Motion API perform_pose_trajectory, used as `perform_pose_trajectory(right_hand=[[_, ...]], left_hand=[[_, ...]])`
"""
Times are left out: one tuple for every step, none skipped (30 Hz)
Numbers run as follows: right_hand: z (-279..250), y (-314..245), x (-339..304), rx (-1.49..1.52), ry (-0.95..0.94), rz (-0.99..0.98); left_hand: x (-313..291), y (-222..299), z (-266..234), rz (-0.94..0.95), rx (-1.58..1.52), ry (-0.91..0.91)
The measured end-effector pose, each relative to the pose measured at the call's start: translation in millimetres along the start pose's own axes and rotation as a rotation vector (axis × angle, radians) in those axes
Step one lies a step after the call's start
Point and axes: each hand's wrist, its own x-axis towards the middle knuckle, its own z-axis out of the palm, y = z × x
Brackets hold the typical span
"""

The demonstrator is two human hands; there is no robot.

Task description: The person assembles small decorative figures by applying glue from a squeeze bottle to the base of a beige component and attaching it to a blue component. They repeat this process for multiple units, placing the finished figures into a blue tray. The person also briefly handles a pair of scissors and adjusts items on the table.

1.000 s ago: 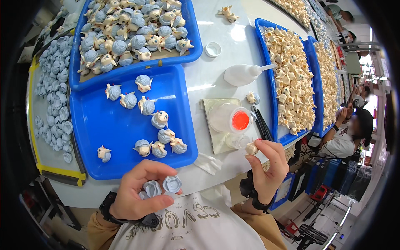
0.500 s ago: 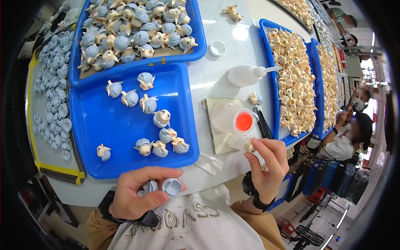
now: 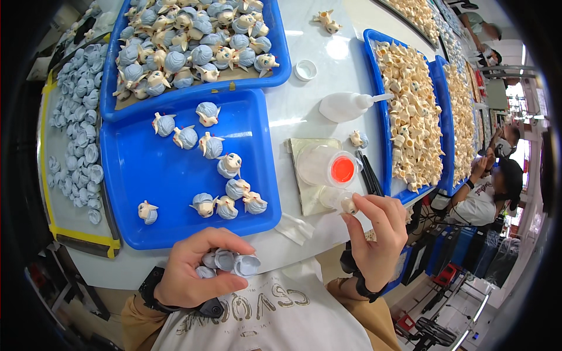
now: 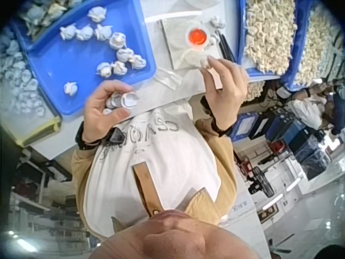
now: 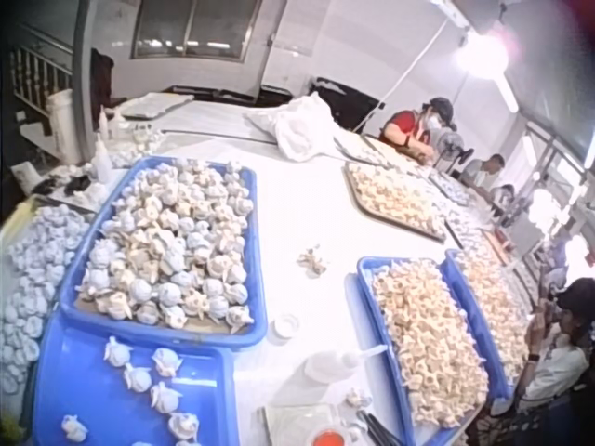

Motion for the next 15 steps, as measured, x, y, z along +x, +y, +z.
perform_pose_trajectory(right_hand=[[2,2,-3,0.019,0.017,0.018],[3,4,-6,0.037,0.034,0.036],[5,6,-9,0.056,0.050,0.055],[7,7,-11,0.075,0.065,0.065],[9,8,-12,0.094,0.080,0.075],[11,9,-14,0.114,0.096,0.084],[13,10,-16,0.125,0.111,0.083],[14,12,-17,0.137,0.127,0.081],[16,13,-19,0.148,0.142,0.080],[17,14,-20,0.157,0.152,0.082],[18,15,-20,0.167,0.162,0.083],[19,15,-21,0.177,0.172,0.085],[19,14,-21,0.187,0.191,0.080],[19,14,-22,0.197,0.210,0.075],[20,13,-23,0.208,0.228,0.070]], left_hand=[[0,0,-1,-0.015,-0.004,-0.004],[0,0,-1,-0.031,-0.007,-0.009],[-1,0,-1,-0.037,-0.009,-0.009],[-1,0,-1,-0.044,-0.010,-0.010],[-1,-1,-1,-0.050,-0.012,-0.011],[-1,-1,-1,-0.049,-0.025,-0.006],[0,-1,0,-0.047,-0.038,-0.002],[0,-1,0,-0.046,-0.051,0.003],[0,-1,1,-0.055,-0.056,0.003],[0,0,1,-0.064,-0.062,0.003],[0,1,1,-0.072,-0.068,0.003],[1,1,1,-0.068,-0.065,0.000],[1,0,1,-0.064,-0.061,-0.003],[1,0,0,-0.059,-0.058,-0.005],[1,0,0,-0.059,-0.032,-0.014]])
